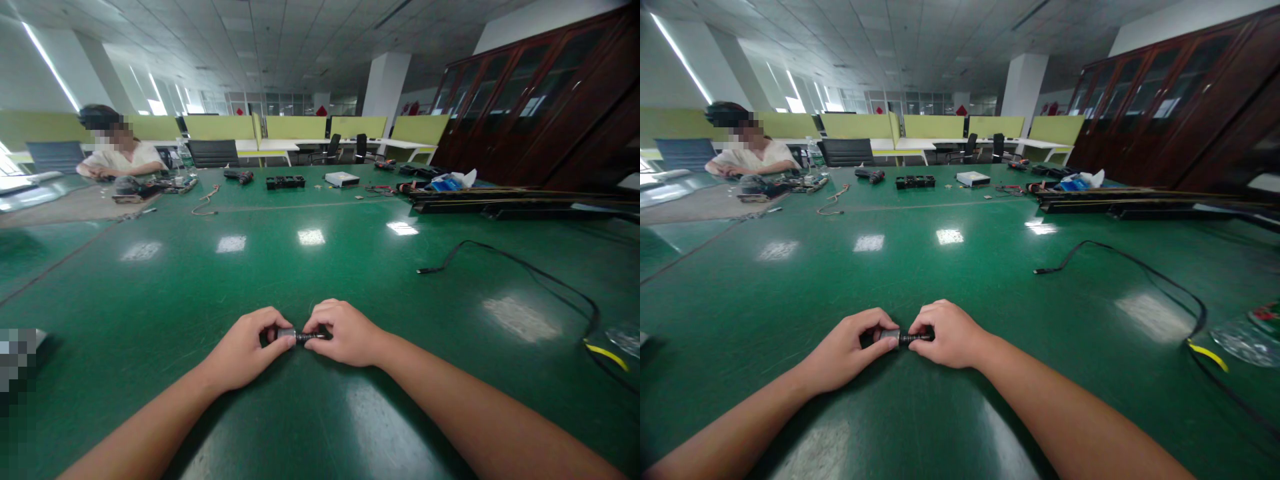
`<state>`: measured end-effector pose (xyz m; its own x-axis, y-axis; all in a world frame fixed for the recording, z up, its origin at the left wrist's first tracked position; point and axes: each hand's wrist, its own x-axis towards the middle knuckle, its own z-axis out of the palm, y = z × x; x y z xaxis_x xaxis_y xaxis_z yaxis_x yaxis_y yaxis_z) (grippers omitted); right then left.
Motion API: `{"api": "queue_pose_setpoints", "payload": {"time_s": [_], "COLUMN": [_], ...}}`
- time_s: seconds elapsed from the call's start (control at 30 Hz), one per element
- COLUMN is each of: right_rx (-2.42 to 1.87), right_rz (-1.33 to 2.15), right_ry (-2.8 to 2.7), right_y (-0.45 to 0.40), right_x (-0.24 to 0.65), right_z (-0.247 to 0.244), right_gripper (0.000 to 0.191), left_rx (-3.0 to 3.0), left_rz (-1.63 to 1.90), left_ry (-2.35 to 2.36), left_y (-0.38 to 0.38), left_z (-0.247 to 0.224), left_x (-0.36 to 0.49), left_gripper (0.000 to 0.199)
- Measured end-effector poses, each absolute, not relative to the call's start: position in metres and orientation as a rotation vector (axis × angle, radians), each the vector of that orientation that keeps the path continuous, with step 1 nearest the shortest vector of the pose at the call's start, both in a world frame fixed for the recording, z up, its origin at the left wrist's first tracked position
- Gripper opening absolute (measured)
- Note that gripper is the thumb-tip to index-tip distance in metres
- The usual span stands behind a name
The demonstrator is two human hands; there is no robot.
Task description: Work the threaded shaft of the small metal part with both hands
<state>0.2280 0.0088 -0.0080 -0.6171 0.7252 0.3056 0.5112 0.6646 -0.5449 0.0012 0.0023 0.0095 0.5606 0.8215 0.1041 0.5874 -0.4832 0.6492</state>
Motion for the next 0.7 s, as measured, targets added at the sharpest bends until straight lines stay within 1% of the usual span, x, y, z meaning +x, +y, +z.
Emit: {"api": "queue_pose_setpoints", "payload": {"time_s": [0.47,0.7], "right_rx": [-0.962,-0.954], "right_rz": [0.549,0.528], "right_ry": [-2.348,-2.356], "right_y": [0.0088,0.0077], "right_x": [0.2323,0.2315], "right_z": [-0.0095,-0.0076], "right_gripper": [0.008,0.007], "left_rx": [2.221,2.231], "left_rz": [0.554,0.556], "left_ry": [1.101,1.091], "left_y": [0.0046,0.0060], "left_z": [0.0078,0.0081], "left_x": [-0.0012,-0.0007], "left_gripper": [0.018,0.019]}}
